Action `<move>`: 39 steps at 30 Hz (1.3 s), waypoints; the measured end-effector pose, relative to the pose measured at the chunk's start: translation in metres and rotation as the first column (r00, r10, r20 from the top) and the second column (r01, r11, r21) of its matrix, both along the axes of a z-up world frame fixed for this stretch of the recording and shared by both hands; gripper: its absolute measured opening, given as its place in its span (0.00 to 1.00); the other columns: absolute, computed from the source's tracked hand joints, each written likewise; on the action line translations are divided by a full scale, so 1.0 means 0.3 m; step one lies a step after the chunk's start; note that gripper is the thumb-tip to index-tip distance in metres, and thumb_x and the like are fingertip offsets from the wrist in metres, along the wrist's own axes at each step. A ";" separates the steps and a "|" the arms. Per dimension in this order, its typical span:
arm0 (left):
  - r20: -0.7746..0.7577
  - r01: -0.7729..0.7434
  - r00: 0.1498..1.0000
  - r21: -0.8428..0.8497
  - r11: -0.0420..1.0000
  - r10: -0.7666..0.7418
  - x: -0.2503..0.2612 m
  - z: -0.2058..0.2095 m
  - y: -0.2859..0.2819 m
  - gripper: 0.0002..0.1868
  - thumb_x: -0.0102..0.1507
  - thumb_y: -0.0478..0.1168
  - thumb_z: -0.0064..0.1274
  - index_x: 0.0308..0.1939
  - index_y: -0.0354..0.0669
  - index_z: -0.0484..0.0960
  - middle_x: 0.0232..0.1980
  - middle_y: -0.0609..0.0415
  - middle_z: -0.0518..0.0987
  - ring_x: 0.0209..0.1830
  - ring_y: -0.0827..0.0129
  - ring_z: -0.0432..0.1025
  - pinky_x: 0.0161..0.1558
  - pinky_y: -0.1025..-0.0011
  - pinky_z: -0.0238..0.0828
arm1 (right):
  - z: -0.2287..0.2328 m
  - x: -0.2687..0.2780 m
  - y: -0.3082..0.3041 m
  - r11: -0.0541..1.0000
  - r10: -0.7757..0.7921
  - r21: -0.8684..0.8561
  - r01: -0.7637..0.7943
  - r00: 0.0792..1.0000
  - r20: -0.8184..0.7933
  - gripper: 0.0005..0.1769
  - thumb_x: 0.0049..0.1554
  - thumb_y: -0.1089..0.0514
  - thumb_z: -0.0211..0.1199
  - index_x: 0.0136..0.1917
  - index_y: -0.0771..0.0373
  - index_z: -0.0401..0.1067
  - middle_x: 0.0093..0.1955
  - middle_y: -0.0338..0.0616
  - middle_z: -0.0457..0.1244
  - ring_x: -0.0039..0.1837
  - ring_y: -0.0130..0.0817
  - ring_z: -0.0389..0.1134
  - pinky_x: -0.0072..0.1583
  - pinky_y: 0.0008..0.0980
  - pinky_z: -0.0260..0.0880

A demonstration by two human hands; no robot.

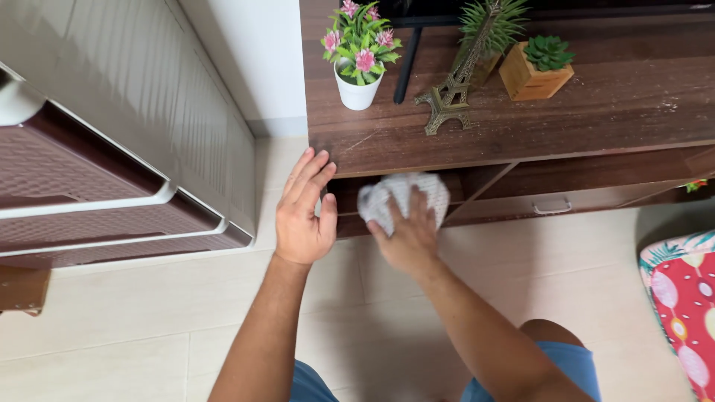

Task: The person cleans a media console and a plastic dresser with a cloth, moving decorative items and electronics to wipe the surfaces and drawers.

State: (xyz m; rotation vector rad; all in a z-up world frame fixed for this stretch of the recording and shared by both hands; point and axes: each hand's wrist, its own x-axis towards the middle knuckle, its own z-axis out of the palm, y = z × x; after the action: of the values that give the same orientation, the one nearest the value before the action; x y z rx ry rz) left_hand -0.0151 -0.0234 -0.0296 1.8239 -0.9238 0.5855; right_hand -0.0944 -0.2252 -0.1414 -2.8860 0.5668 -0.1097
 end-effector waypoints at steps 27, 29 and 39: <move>-0.082 -0.040 0.996 -0.017 0.999 0.039 0.006 0.011 -0.007 0.15 0.64 0.27 0.47 0.53 0.34 0.83 0.63 0.43 0.80 0.73 0.47 0.71 0.73 0.59 0.69 | -0.009 0.411 -0.374 0.990 0.028 -0.138 -0.007 0.988 0.152 0.29 0.57 0.40 0.59 0.67 0.54 0.71 0.71 0.52 0.62 0.73 0.54 0.57 0.73 0.56 0.49; -0.098 -0.040 0.995 -0.044 0.998 0.035 0.013 0.007 -0.009 0.15 0.63 0.27 0.47 0.52 0.34 0.83 0.63 0.43 0.81 0.73 0.47 0.71 0.72 0.58 0.69 | -0.031 0.216 -0.255 0.966 0.168 -0.241 -0.092 0.933 0.317 0.27 0.57 0.42 0.60 0.66 0.55 0.73 0.70 0.53 0.63 0.72 0.54 0.59 0.72 0.56 0.51; -0.091 -0.035 0.995 -0.075 0.997 0.028 0.016 -0.010 -0.012 0.17 0.61 0.25 0.45 0.51 0.35 0.83 0.62 0.43 0.81 0.73 0.46 0.71 0.72 0.59 0.69 | -0.142 0.605 0.121 0.314 -0.207 0.930 -0.189 0.943 0.261 0.27 0.63 0.46 0.54 0.72 0.57 0.65 0.72 0.47 0.60 0.73 0.45 0.60 0.70 0.42 0.61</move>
State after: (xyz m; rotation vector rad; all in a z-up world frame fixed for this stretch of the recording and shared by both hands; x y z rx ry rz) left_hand -0.0104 -0.0270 -0.0327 1.7837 -0.8031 0.5464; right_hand 0.0870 -0.1891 -0.1841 -1.5890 0.3649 -0.1855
